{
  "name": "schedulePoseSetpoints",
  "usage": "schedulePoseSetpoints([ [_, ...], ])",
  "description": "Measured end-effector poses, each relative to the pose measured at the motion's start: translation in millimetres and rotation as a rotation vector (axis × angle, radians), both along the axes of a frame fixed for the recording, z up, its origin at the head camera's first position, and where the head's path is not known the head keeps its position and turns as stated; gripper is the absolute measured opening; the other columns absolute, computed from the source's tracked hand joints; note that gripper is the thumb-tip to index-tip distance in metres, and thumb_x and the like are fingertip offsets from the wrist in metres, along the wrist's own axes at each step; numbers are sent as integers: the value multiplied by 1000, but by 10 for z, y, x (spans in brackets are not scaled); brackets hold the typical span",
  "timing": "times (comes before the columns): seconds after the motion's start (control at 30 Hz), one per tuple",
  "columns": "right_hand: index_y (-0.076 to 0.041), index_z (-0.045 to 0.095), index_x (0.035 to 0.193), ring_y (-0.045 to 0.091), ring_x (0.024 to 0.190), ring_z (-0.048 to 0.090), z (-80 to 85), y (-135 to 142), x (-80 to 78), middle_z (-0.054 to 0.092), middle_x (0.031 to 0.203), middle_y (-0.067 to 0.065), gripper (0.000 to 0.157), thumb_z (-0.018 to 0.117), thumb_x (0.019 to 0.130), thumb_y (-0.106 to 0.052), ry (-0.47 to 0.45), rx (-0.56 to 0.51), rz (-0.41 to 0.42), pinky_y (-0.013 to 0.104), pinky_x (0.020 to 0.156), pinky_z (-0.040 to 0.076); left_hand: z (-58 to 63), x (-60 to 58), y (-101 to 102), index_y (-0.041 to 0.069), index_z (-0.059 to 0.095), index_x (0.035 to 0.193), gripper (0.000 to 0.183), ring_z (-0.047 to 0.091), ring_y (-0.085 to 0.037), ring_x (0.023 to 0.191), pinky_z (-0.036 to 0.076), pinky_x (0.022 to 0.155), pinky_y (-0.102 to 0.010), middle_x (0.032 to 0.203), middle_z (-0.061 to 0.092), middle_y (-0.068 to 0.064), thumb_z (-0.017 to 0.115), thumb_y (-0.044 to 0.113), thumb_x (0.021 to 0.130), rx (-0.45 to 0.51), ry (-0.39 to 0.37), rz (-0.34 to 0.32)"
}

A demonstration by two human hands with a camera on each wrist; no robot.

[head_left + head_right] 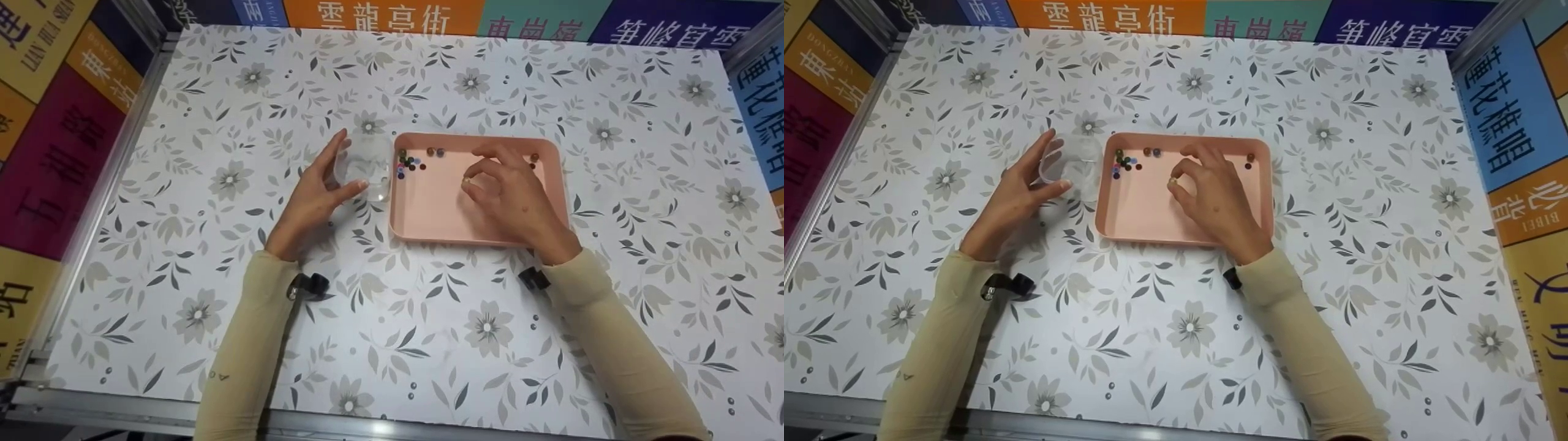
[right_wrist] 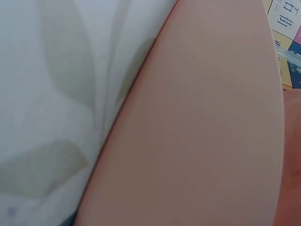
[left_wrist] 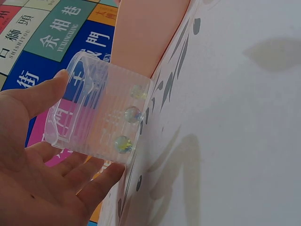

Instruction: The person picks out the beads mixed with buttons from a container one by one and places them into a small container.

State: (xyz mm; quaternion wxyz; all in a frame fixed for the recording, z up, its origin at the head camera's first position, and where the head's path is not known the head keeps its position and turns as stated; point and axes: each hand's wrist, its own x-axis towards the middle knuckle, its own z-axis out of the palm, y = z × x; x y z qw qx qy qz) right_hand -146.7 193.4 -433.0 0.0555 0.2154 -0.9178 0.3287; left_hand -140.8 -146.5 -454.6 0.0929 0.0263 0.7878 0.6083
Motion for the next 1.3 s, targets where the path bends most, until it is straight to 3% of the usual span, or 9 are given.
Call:
schedulePoseSetpoints([
  [0.3, -12, 77, 102, 27, 141, 50, -13, -25, 11, 60, 142, 8, 11, 74, 97, -22, -15, -4, 3, 50, 119, 40, -24, -7, -6, 40, 22, 166, 93, 19, -16, 163, 18, 135, -34, 172, 31, 3, 80, 29, 93, -54, 24, 1],
  [0.63, -13, 77, 103, 29, 139, 51, 41, -75, 17, 59, 142, 8, 13, 74, 98, -24, -31, 6, -5, 50, 119, 40, -8, 0, 5, 43, 23, 165, 93, 20, -15, 163, 20, 135, -36, 172, 31, 4, 80, 31, 92, -65, 7, 9],
  [1.1, -11, 77, 100, 30, 136, 53, 20, -119, -1, 61, 138, 14, 8, 76, 96, -17, 19, -22, 39, 50, 118, 41, -1, 5, 4, 36, 22, 166, 94, 17, -16, 164, 24, 133, -37, 174, 28, 0, 79, 20, 94, 2, 18, -4],
  [1.3, -11, 77, 101, 30, 137, 53, 44, -131, 8, 60, 139, 14, 9, 75, 96, -18, -3, -19, 32, 51, 118, 41, -2, -1, 3, 38, 23, 166, 92, 19, -15, 163, 20, 134, -34, 172, 32, 2, 79, 25, 94, -46, 26, 4],
])
